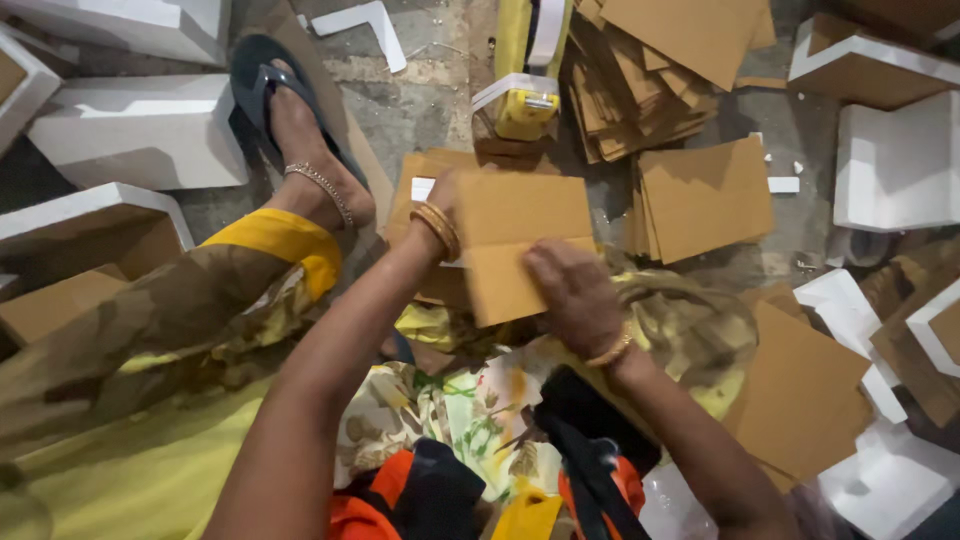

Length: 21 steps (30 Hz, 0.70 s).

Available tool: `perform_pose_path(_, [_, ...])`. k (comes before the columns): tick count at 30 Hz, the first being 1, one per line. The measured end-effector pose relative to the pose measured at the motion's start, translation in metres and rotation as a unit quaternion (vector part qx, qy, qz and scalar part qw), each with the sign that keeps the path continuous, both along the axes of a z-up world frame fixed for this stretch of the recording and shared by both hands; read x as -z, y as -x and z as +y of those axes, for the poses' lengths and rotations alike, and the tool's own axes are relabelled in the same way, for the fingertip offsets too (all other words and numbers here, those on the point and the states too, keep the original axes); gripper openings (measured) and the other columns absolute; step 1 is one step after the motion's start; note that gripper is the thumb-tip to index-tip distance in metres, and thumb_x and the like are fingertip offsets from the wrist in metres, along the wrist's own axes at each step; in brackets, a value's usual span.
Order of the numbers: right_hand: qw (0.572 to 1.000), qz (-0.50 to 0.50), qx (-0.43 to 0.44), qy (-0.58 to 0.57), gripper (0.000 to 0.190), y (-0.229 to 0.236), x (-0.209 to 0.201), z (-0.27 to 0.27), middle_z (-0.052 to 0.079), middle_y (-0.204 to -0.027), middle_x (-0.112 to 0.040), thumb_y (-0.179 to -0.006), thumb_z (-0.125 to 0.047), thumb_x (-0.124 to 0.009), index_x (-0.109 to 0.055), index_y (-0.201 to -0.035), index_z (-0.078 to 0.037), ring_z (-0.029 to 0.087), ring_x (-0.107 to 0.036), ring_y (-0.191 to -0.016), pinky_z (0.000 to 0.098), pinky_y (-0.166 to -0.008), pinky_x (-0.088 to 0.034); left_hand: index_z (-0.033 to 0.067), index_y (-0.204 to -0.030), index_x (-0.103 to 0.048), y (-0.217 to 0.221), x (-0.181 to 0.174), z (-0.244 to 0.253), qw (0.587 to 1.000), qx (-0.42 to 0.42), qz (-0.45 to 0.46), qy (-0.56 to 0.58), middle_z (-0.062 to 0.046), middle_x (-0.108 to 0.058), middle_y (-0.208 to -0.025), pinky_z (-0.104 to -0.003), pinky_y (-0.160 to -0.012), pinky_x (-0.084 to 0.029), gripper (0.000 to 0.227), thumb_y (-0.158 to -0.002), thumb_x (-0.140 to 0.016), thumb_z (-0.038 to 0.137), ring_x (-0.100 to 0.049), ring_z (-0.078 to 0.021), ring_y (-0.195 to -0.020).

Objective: The person sits on the floor and assembles small cardboard boxes by folding the flaps and securing them with white tape. They repeatedly pick up flat cardboard pieces, fold them into box shapes, and apply tape to the seams using a handheld dispenser.

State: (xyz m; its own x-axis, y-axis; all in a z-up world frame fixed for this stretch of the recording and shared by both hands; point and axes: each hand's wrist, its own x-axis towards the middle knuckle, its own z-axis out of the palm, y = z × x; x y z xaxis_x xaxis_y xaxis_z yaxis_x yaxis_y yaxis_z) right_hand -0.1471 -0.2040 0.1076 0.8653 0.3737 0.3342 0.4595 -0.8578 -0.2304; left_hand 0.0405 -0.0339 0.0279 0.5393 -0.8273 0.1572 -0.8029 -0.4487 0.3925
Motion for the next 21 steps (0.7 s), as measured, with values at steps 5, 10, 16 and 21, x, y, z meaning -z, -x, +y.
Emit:
perform_pose_path(5, [0.996, -0.014, -0.033, 0.076, 0.052, -0.01, 0.024, 0.014, 0.015, -0.143, -0.054, -0.093, -0.018, -0.058, -0.054, -0.144, -0.011, 0.033, -0.053, -0.131, 0.0473, -0.105, -0.045, 0.0203, -0.12, -0.063, -0.018, 0.015, -0.001, 0.997, 0.013, 0.061, -0.054, -0.012, -0.074, -0.093, -0.048, -0.066, -0.055, 0.032, -0.091, -0.062, 0.034, -0.072, -0.0344, -0.084])
perform_pose_path(10, [0.981, 0.072, -0.06, 0.167, 0.054, -0.027, 0.056, 0.018, 0.019, -0.141, -0.051, -0.088, -0.024, -0.058, -0.058, -0.14, -0.009, 0.04, -0.051, -0.13, 0.0518, -0.106, -0.043, 0.0167, -0.117, -0.064, -0.028, -0.005, 0.001, 0.989, 0.003, 0.138, -0.054, -0.017, -0.072, -0.092, -0.052, -0.076, -0.054, 0.054, -0.087, -0.063, 0.061, -0.069, -0.0402, -0.087])
perform_pose_path(16, [0.988, 0.033, 0.031, 0.15, 0.052, -0.05, 0.104, 0.05, 0.021, -0.136, -0.053, -0.085, -0.031, -0.061, -0.061, -0.131, -0.007, 0.042, -0.046, -0.129, 0.0602, -0.106, -0.039, 0.0117, -0.113, -0.063, -0.016, -0.026, 0.005, 0.981, -0.023, 0.177, -0.078, -0.018, -0.069, -0.097, -0.052, -0.078, -0.053, 0.06, -0.085, -0.071, 0.065, -0.068, -0.0403, -0.09])
perform_pose_path(21, [0.987, 0.128, 0.002, 0.092, 0.045, -0.046, 0.101, 0.036, 0.021, -0.137, -0.054, -0.088, -0.024, -0.067, -0.062, -0.13, -0.009, 0.04, -0.05, -0.122, 0.0519, -0.101, -0.045, 0.0113, -0.115, -0.06, 0.001, -0.023, 0.01, 0.998, -0.046, 0.031, 0.005, -0.01, -0.068, -0.097, -0.047, -0.073, -0.052, 0.045, -0.077, -0.076, 0.031, -0.069, -0.0333, -0.087])
